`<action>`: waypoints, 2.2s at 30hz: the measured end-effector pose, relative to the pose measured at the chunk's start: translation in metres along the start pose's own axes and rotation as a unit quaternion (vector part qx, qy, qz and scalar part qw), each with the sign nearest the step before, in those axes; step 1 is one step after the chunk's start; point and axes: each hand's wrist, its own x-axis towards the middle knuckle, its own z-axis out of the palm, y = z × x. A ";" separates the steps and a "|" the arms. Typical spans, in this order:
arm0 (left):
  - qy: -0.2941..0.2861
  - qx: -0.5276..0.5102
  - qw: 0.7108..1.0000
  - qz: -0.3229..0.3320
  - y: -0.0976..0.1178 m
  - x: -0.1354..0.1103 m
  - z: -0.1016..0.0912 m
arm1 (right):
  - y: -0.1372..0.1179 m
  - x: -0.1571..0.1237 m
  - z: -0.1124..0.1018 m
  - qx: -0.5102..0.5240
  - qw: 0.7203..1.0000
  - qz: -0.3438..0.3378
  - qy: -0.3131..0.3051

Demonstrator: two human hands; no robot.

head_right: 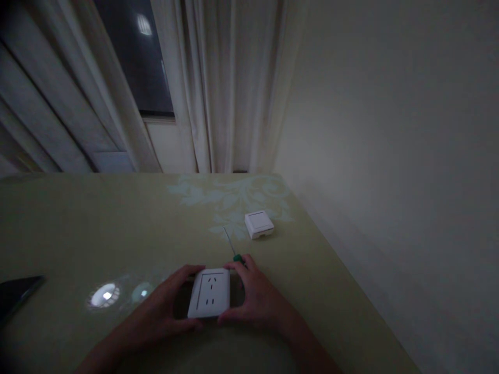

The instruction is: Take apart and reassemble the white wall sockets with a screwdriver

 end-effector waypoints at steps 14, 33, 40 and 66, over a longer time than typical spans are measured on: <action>0.014 0.028 1.000 0.004 -0.003 0.001 0.000 | 0.001 0.000 0.000 -0.010 1.000 -0.003 0.005; 0.024 0.040 0.998 0.034 -0.005 0.000 0.001 | 0.001 -0.002 0.002 -0.006 1.000 0.005 0.001; 0.024 0.031 0.999 0.029 -0.002 -0.001 0.002 | 0.004 -0.001 0.003 -0.022 1.000 -0.003 -0.002; 0.032 0.030 0.998 0.044 -0.017 -0.003 0.004 | 0.007 -0.002 0.005 -0.025 1.000 -0.006 0.003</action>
